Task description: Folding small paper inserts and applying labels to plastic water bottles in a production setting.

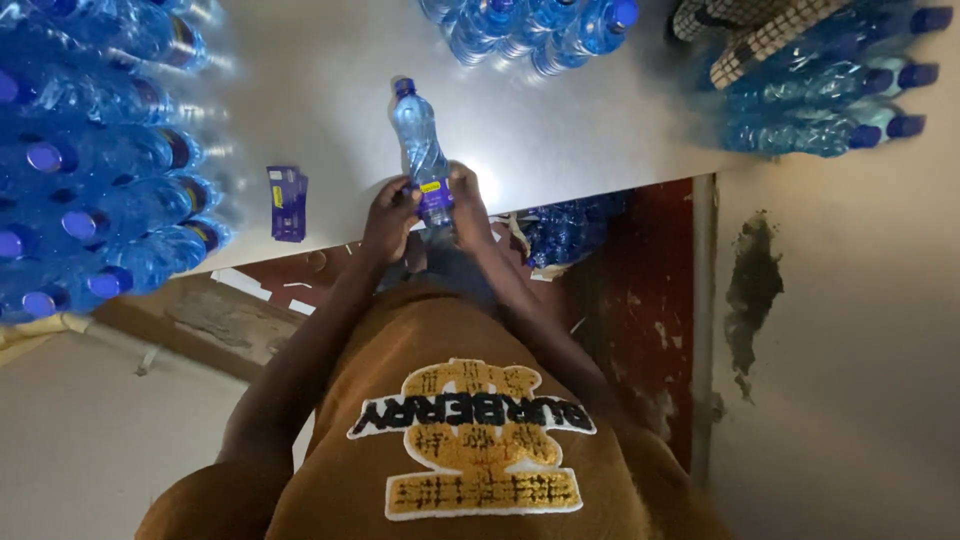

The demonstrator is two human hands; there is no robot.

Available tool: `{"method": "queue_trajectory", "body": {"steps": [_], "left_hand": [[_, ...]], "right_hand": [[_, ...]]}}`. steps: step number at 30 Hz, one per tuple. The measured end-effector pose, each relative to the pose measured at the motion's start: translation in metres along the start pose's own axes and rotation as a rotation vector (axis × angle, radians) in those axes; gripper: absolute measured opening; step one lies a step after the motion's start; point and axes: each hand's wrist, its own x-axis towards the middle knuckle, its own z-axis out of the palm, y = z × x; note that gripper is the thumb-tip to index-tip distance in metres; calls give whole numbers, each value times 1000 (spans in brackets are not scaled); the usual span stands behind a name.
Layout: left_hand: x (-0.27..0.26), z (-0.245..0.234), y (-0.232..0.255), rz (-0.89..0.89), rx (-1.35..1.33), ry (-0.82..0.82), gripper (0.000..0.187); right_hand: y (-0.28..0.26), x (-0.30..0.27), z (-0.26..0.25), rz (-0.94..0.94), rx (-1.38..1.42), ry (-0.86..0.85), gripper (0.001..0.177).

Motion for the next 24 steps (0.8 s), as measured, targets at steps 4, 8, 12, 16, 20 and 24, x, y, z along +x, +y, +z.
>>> {"method": "queue_trajectory", "body": {"steps": [4, 8, 12, 16, 20, 24], "left_hand": [[-21, 24, 29, -44, -124, -96, 55], [-24, 38, 46, -77, -151, -269, 61], [-10, 47, 28, -58, -151, -206, 71], [-29, 71, 63, -57, 54, -176, 64], [-35, 53, 64, -114, 106, -351, 67], [10, 11, 11, -178, 38, -426, 96]], "right_hand": [[28, 21, -29, 142, 250, -38, 31], [29, 24, -30, 284, 461, -106, 36], [34, 20, -25, 458, 640, -70, 52], [60, 34, -44, 502, 696, -30, 51], [77, 38, -66, 530, 676, -19, 41], [48, 19, -51, 508, 619, -90, 37]]}}
